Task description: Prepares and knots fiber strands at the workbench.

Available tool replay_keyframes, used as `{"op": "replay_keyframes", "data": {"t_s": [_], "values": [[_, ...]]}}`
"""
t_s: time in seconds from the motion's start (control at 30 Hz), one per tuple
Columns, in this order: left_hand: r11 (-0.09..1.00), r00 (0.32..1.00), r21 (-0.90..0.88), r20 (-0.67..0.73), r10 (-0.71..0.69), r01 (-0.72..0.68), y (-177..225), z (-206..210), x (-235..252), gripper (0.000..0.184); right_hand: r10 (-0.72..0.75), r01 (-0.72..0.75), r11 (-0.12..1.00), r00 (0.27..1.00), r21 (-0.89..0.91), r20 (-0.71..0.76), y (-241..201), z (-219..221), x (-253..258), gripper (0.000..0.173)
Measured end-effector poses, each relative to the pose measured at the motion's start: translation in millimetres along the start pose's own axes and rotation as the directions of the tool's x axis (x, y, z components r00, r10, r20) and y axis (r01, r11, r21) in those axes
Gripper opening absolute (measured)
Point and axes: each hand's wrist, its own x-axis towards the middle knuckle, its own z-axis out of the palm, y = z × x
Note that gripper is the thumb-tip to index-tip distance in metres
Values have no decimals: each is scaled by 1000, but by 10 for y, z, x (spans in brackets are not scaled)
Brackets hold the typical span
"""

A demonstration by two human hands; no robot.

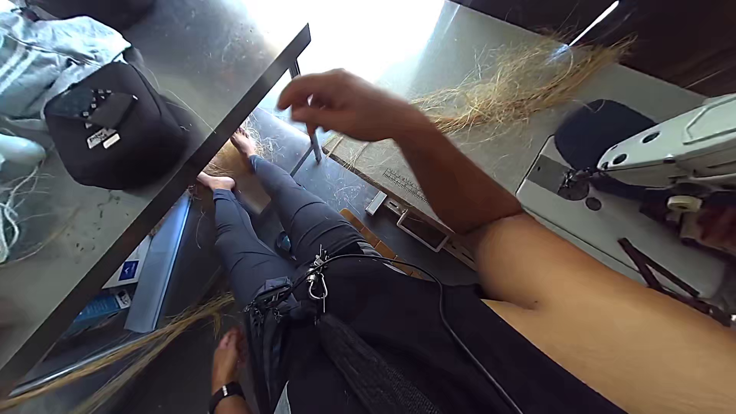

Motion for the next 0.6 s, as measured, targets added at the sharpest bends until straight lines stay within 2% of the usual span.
{"op": "replay_keyframes", "data": {"t_s": [0.07,0.13,0.2,0.27,0.37,0.5,0.6], "values": [[977,1000,-210,-17,19,-22,109,-105,77,38,111,-124,976,990,-181,-82,32,-241,-272,29],[949,997,-308,-6,73,-72,313,-179,119,37,260,-286,889,958,-357,-121,156,-323,-567,31],[939,988,-316,19,153,-139,550,-210,138,37,420,-429,774,898,-466,-129,320,-261,-820,30],[934,969,-285,52,240,-215,822,-220,142,38,527,-504,681,841,-531,-123,473,-71,-1001,32],[911,920,-240,123,372,-336,1374,-180,74,39,593,-522,648,803,-555,-62,587,276,-1125,46],[832,780,-192,291,555,-520,2294,49,-179,38,621,-485,607,784,-630,-5,532,649,-1090,62],[778,641,-122,496,586,-617,2880,351,-377,36,607,-464,600,795,-652,-6,532,764,-1064,67]]}}
